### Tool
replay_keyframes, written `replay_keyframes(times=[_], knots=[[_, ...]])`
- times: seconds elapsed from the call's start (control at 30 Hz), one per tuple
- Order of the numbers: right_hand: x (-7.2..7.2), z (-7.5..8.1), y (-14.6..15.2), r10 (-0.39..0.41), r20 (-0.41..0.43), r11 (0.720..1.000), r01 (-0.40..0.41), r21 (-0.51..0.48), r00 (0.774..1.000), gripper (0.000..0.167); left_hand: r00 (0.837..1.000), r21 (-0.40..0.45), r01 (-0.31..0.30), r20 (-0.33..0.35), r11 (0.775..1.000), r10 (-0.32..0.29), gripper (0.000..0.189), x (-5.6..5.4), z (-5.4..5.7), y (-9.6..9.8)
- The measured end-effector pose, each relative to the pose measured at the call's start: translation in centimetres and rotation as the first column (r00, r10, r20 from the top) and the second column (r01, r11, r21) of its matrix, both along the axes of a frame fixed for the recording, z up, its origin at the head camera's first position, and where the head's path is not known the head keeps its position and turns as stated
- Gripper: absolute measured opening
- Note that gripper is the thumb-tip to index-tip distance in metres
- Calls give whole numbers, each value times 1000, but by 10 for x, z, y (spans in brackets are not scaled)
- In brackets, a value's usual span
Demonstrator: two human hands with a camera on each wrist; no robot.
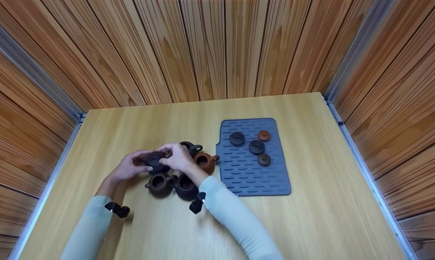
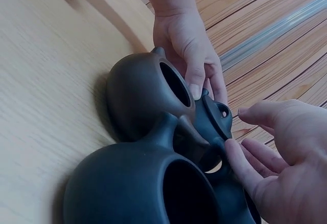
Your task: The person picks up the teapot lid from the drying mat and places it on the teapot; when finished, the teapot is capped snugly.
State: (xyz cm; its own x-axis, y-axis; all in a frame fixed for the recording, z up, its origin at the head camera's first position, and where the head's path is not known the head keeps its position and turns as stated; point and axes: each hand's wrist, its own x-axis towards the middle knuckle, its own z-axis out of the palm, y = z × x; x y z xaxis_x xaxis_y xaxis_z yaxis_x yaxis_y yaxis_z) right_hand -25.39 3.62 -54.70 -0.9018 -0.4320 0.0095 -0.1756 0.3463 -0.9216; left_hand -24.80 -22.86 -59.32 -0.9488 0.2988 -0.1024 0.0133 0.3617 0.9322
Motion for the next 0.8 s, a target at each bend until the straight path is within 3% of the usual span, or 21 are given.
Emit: replay_keyframes(times=[0.17,0.37,0.57,0.7,0.8], knots=[[2,3,8,27,-7,1000,-27,-10,1000,38,1000,21,4,-5,1000,-4,60,-1,-2,-1],[1,4,22,56,37,996,-53,-70,998,40,998,30,17,-60,999,-15,59,-2,-9,-3],[1,9,39,23,50,999,-21,-42,998,42,1000,32,12,-29,999,-11,60,0,-4,-2],[-1,11,51,-2,36,998,4,-58,999,43,997,12,22,-71,1000,-21,59,-1,-7,-4],[-3,11,60,-11,21,997,12,-79,1000,44,998,15,23,-64,1000,-22,59,-1,-7,-5]])
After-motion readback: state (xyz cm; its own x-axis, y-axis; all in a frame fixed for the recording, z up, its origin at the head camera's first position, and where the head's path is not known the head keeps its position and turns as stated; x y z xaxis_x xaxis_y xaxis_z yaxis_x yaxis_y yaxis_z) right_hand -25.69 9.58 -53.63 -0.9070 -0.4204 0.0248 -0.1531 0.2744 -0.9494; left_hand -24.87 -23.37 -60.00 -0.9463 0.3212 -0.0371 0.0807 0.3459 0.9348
